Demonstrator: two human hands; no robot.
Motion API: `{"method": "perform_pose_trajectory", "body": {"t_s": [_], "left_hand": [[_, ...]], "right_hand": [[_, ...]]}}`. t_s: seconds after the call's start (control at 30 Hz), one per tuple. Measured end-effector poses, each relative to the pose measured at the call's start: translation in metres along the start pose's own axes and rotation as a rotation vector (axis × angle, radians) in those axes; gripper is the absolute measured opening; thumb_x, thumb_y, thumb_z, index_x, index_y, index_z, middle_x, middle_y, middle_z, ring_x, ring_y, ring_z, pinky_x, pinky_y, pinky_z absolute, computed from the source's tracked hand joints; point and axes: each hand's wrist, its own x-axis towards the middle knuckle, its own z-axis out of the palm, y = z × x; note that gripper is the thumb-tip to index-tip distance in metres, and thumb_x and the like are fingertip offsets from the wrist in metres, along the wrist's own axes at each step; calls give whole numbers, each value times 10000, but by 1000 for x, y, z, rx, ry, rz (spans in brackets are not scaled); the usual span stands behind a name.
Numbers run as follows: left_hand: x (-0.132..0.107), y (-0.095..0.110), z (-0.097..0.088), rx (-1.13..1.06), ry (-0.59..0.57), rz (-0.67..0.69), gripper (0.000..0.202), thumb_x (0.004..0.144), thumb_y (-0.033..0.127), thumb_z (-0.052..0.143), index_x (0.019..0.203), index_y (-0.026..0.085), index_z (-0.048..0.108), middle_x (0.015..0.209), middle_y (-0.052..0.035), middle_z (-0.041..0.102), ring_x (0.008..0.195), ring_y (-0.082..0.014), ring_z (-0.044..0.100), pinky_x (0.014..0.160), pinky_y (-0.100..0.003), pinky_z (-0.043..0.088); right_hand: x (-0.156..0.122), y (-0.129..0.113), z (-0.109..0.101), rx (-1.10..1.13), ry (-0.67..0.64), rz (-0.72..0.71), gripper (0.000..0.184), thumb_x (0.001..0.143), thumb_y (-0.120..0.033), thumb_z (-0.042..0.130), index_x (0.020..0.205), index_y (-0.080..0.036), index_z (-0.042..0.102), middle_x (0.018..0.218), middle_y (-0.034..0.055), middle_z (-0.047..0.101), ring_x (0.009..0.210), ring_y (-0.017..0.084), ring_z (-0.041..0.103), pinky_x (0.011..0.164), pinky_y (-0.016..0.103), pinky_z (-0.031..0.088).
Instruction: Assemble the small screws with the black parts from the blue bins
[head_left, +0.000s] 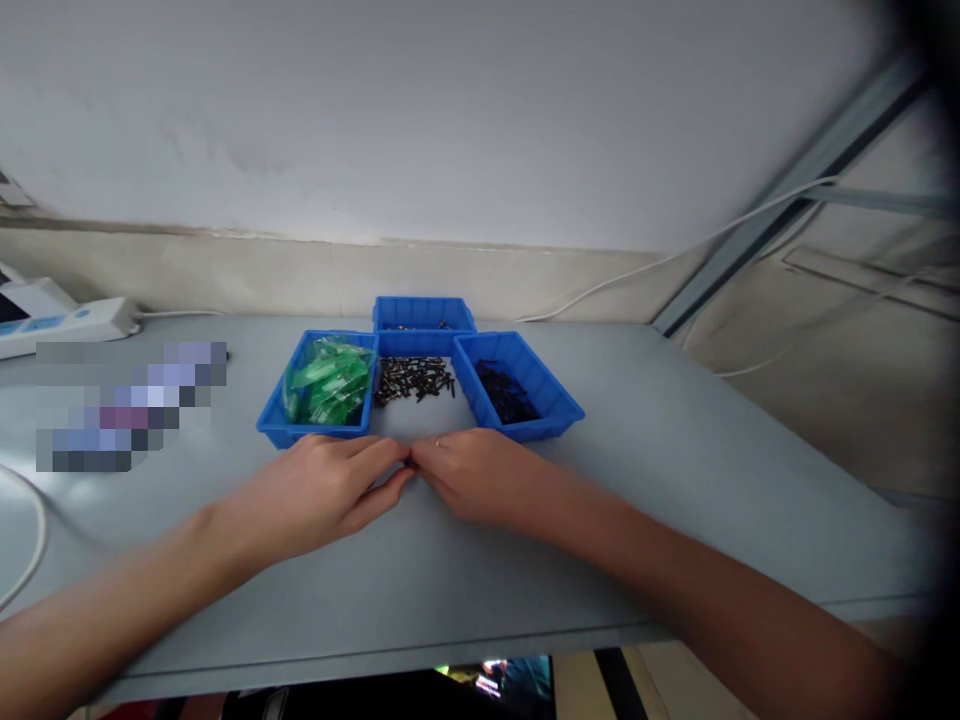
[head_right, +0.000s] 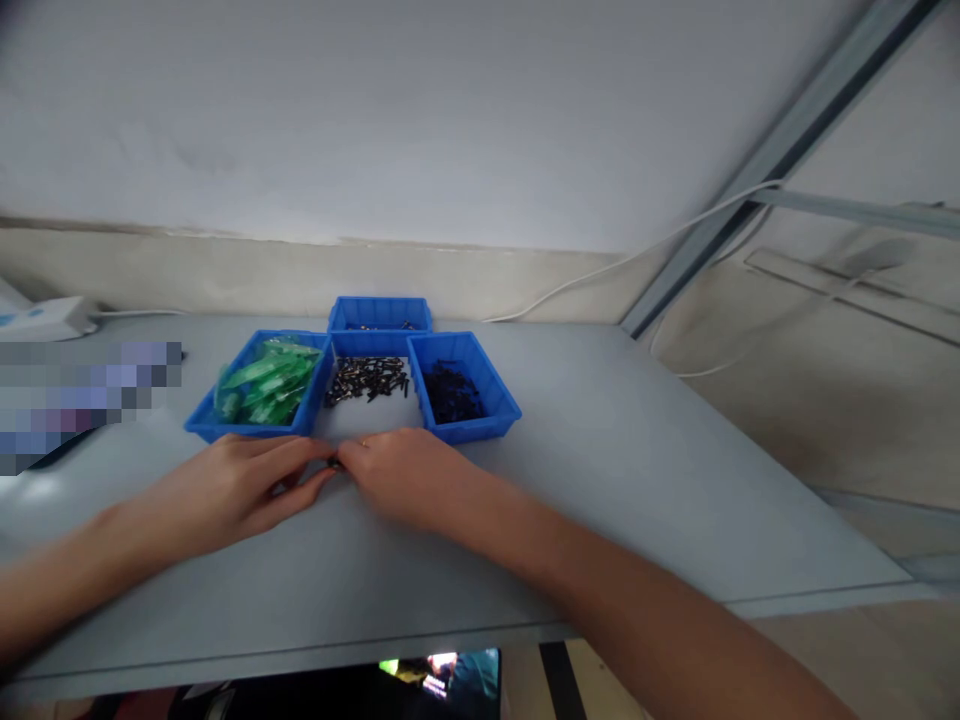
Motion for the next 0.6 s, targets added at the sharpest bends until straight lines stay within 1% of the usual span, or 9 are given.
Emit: {"method": "perform_pose_trajectory", "body": {"t_s": [0.07, 0.13, 0.23, 0.3, 0.37, 0.47, 0.6], "left_hand": [[1, 0, -1, 1, -38, -22, 226, 882, 294, 342, 803, 175, 518, 592, 25, 528, 527, -115, 540, 486, -231, 340], [1, -1, -1, 12, -100, -57, 193, 872, 283, 355, 795, 179, 498, 582, 30, 521, 513, -117, 535, 470, -231, 321], [3, -1, 0, 34, -180, -101, 182, 871, 280, 355, 774, 185, 475, 579, 28, 527, 517, -130, 544, 460, -235, 306], [4, -1, 1, 34, -213, -104, 196, 879, 287, 339, 772, 187, 470, 587, 24, 544, 525, -139, 556, 458, -238, 303], [4, 1, 2, 20, -238, -80, 197, 886, 285, 324, 803, 189, 475, 642, 14, 582, 558, -148, 576, 471, -241, 313], [4, 3, 3, 6, -256, -49, 193, 889, 271, 313, 833, 191, 480, 720, 1, 615, 607, -160, 594, 493, -248, 330], [4, 3, 2, 13, -269, -94, 210, 888, 287, 311, 775, 198, 464, 649, 17, 585, 562, -158, 579, 476, -251, 318]], "right_hand": [[-1, -1, -2, -13, -24, 18, 147, 857, -150, 372, 827, -156, 516, 758, 22, 618, 613, 117, 546, 546, 246, 327], [-2, -1, -6, -56, -40, 33, 146, 854, -169, 381, 802, -156, 518, 709, 19, 611, 569, 118, 530, 518, 252, 303], [-3, -2, -11, -121, -5, 15, 153, 853, -198, 385, 790, -156, 519, 659, 12, 589, 531, 119, 501, 486, 263, 261], [-3, -4, -13, -124, 34, -14, 172, 858, -217, 375, 781, -157, 517, 641, 5, 575, 526, 115, 484, 481, 265, 245], [-3, -6, -13, -106, 52, -34, 184, 857, -225, 369, 766, -158, 514, 635, 3, 569, 532, 111, 476, 482, 264, 239], [-3, -8, -13, -85, 54, -27, 177, 848, -227, 376, 753, -160, 510, 649, 7, 575, 555, 110, 480, 485, 265, 233], [-2, -4, -11, -118, 79, -16, 163, 840, -229, 390, 747, -166, 508, 611, -6, 561, 518, 107, 465, 469, 268, 206]]}}
